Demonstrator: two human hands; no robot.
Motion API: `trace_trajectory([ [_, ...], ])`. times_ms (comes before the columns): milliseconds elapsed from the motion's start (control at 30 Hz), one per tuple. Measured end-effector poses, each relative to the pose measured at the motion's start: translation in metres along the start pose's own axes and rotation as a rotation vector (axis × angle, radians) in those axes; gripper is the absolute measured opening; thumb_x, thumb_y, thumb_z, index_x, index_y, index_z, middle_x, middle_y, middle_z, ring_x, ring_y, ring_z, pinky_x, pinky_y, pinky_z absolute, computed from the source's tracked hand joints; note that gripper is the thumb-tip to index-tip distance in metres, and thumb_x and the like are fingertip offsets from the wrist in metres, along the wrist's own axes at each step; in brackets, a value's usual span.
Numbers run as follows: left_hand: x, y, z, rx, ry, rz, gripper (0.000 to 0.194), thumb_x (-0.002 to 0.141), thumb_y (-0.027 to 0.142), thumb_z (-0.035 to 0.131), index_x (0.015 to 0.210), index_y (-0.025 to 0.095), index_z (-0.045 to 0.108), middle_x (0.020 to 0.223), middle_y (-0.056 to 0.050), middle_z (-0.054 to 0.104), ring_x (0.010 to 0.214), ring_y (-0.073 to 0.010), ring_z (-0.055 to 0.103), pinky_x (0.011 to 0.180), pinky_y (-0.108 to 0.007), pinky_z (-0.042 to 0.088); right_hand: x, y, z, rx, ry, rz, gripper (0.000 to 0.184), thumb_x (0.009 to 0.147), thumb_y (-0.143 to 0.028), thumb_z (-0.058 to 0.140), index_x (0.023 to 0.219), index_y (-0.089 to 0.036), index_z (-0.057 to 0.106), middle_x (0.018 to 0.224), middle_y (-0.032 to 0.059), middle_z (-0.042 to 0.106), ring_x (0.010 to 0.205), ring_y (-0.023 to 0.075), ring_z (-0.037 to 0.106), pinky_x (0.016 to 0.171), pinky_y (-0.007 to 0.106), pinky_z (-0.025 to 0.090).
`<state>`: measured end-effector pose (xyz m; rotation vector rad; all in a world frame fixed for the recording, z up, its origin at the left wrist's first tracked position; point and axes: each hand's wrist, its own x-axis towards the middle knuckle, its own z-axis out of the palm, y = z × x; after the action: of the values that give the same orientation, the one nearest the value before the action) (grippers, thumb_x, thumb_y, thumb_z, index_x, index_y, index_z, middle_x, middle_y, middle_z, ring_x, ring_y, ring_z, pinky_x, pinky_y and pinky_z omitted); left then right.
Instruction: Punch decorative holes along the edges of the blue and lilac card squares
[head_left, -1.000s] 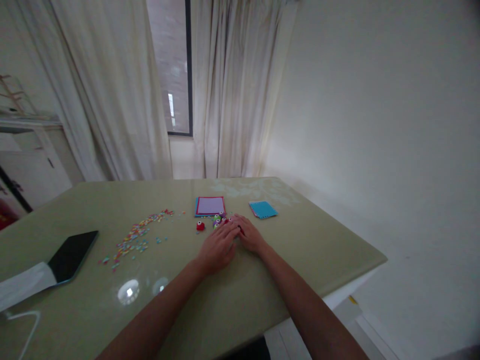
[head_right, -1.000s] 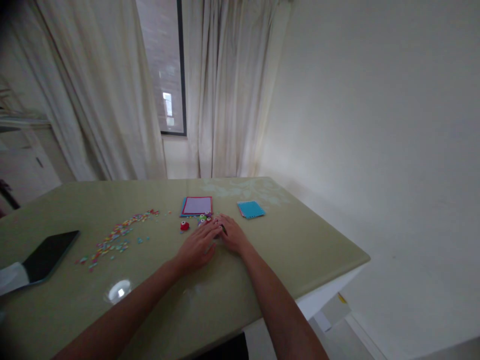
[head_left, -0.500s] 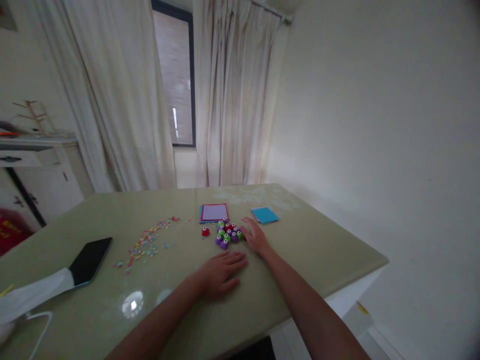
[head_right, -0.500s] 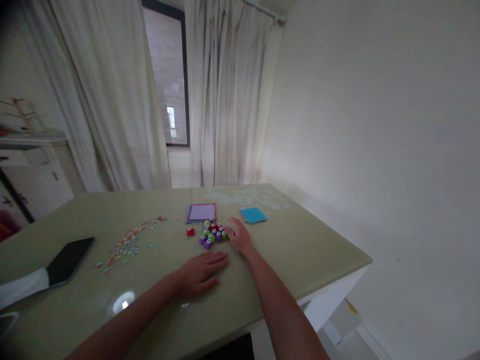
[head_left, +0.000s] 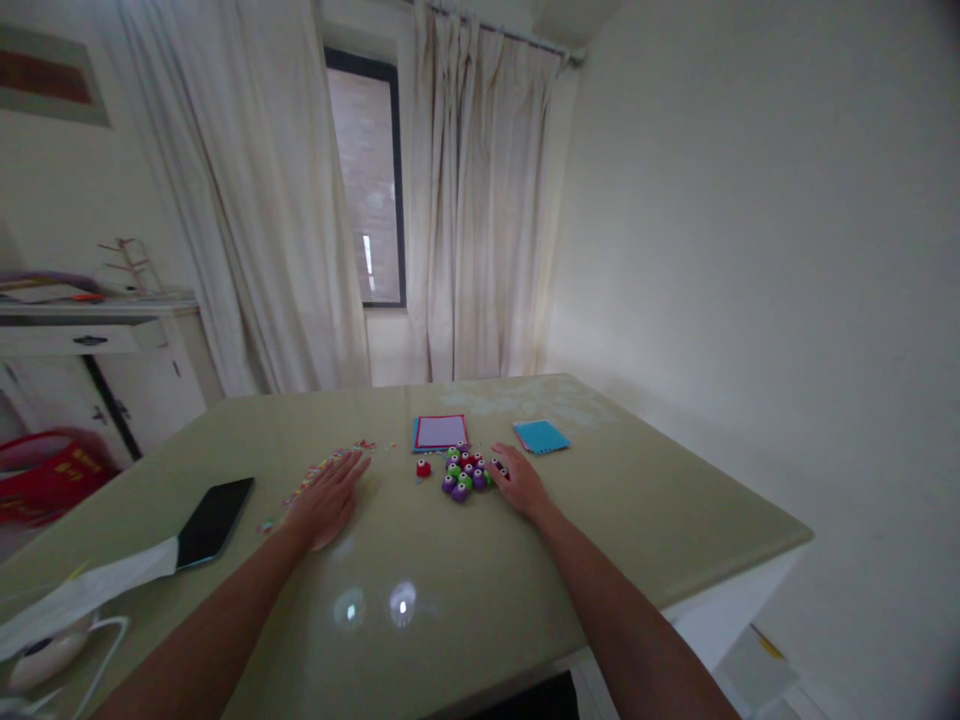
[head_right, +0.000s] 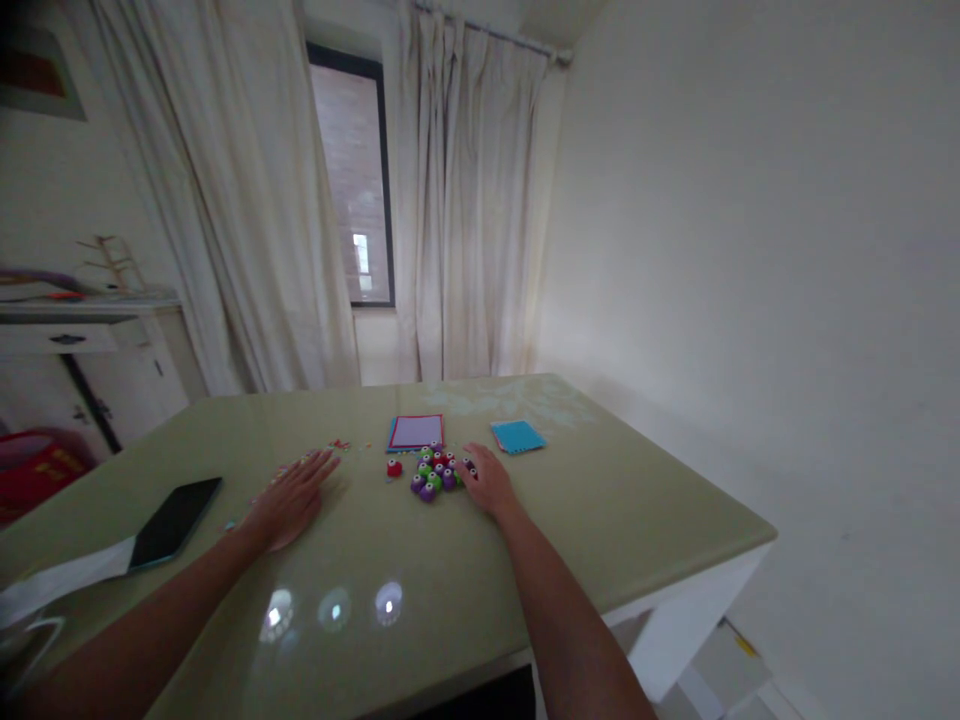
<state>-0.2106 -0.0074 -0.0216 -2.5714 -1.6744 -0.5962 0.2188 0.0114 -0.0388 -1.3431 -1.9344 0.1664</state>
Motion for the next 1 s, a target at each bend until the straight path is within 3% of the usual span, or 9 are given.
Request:
trace_trajectory([
  [167, 0.0, -0.01, 0.011, 0.107, 0.012, -0.192, 0.084, 0.097, 0.055, 0.043, 0.166, 0.008, 0.041, 0.175, -0.018, 0.032, 0.164, -0.0342, 0.026, 0.133, -0.053, 0.015, 0.003, 0.004, 0.003, -0.038, 0.01, 0.022, 0.049, 0.104, -0.044, 0.056, 0.142, -0.014, 0.067, 0.149, 0.0205, 0.065, 0.142, 0.0338, 0.059, 0.123, 0.051, 0.042],
  [333, 0.006, -0.024, 0.025, 0.154, -0.025, -0.429, 0.106, 0.089, 0.079, 0.045, 0.165, 0.005, 0.042, 0.173, -0.03, 0.029, 0.16, -0.0494, 0.027, 0.127, -0.07, 0.016, 0.009, 0.01, 0.004, -0.073, 0.016, 0.016, 0.048, 0.103, -0.043, 0.058, 0.142, -0.017, 0.066, 0.149, 0.0191, 0.065, 0.142, 0.0329, 0.058, 0.123, 0.049, 0.043],
  [400, 0.01, -0.031, 0.029, 0.154, -0.044, -0.464, 0.11, 0.089, 0.083, 0.042, 0.164, 0.004, 0.043, 0.17, -0.033, 0.033, 0.159, -0.0516, 0.03, 0.124, -0.072, 0.019, 0.013, 0.013, 0.004, -0.076, 0.018, 0.005, 0.047, 0.103, -0.043, 0.058, 0.141, -0.017, 0.067, 0.148, 0.0189, 0.066, 0.141, 0.0331, 0.059, 0.123, 0.05, 0.042],
  [533, 0.017, -0.043, 0.032, 0.122, -0.103, -0.328, 0.093, 0.095, 0.074, 0.039, 0.161, 0.01, 0.051, 0.169, -0.022, 0.043, 0.158, -0.0398, 0.038, 0.128, -0.057, 0.028, 0.025, 0.02, 0.004, -0.052, 0.04, -0.014, 0.049, 0.102, -0.047, 0.06, 0.138, -0.016, 0.067, 0.144, 0.02, 0.067, 0.139, 0.0347, 0.06, 0.124, 0.053, 0.04],
  [633, 0.022, -0.051, 0.034, 0.102, -0.126, -0.211, 0.084, 0.098, 0.067, 0.039, 0.162, 0.013, 0.049, 0.173, -0.014, 0.038, 0.162, -0.0314, 0.033, 0.131, -0.046, 0.025, 0.036, 0.029, 0.002, -0.012, 0.074, -0.029, 0.05, 0.103, -0.053, 0.056, 0.137, -0.017, 0.066, 0.143, 0.0191, 0.067, 0.138, 0.0343, 0.06, 0.122, 0.053, 0.042],
  [733, 0.027, -0.06, 0.036, 0.097, -0.13, -0.212, 0.09, 0.099, 0.069, 0.035, 0.165, 0.009, 0.042, 0.174, -0.019, 0.034, 0.161, -0.0347, 0.033, 0.13, -0.052, 0.026, 0.045, 0.041, -0.002, 0.037, 0.097, -0.033, 0.052, 0.106, -0.057, 0.05, 0.137, -0.019, 0.065, 0.137, 0.0182, 0.07, 0.128, 0.0322, 0.066, 0.113, 0.05, 0.052],
  [833, 0.035, -0.069, 0.037, 0.086, -0.149, -0.191, 0.089, 0.098, 0.071, 0.038, 0.165, 0.012, 0.044, 0.173, -0.016, 0.037, 0.161, -0.0333, 0.035, 0.13, -0.05, 0.027, 0.052, 0.05, -0.003, 0.065, 0.116, -0.003, 0.056, 0.108, -0.061, 0.04, 0.133, -0.018, 0.066, 0.127, 0.0188, 0.072, 0.108, 0.0301, 0.072, 0.093, 0.045, 0.061],
  [900, 0.042, -0.072, 0.038, 0.083, -0.16, -0.166, 0.088, 0.097, 0.072, 0.041, 0.167, 0.017, 0.043, 0.174, -0.012, 0.036, 0.162, -0.0311, 0.033, 0.131, -0.047, 0.025, 0.055, 0.054, -0.003, 0.065, 0.12, 0.015, 0.056, 0.108, -0.062, 0.039, 0.13, -0.018, 0.067, 0.123, 0.0182, 0.072, 0.098, 0.0282, 0.072, 0.084, 0.042, 0.062],
  [1000, 0.055, -0.072, 0.04, 0.093, -0.167, -0.172, 0.092, 0.098, 0.073, 0.039, 0.17, 0.017, 0.036, 0.177, -0.013, 0.028, 0.163, -0.0337, 0.028, 0.131, -0.051, 0.024, 0.057, 0.055, 0.0, 0.049, 0.099, 0.014, 0.051, 0.107, -0.061, 0.045, 0.125, -0.019, 0.067, 0.118, 0.0152, 0.072, 0.087, 0.0241, 0.07, 0.077, 0.037, 0.059],
])
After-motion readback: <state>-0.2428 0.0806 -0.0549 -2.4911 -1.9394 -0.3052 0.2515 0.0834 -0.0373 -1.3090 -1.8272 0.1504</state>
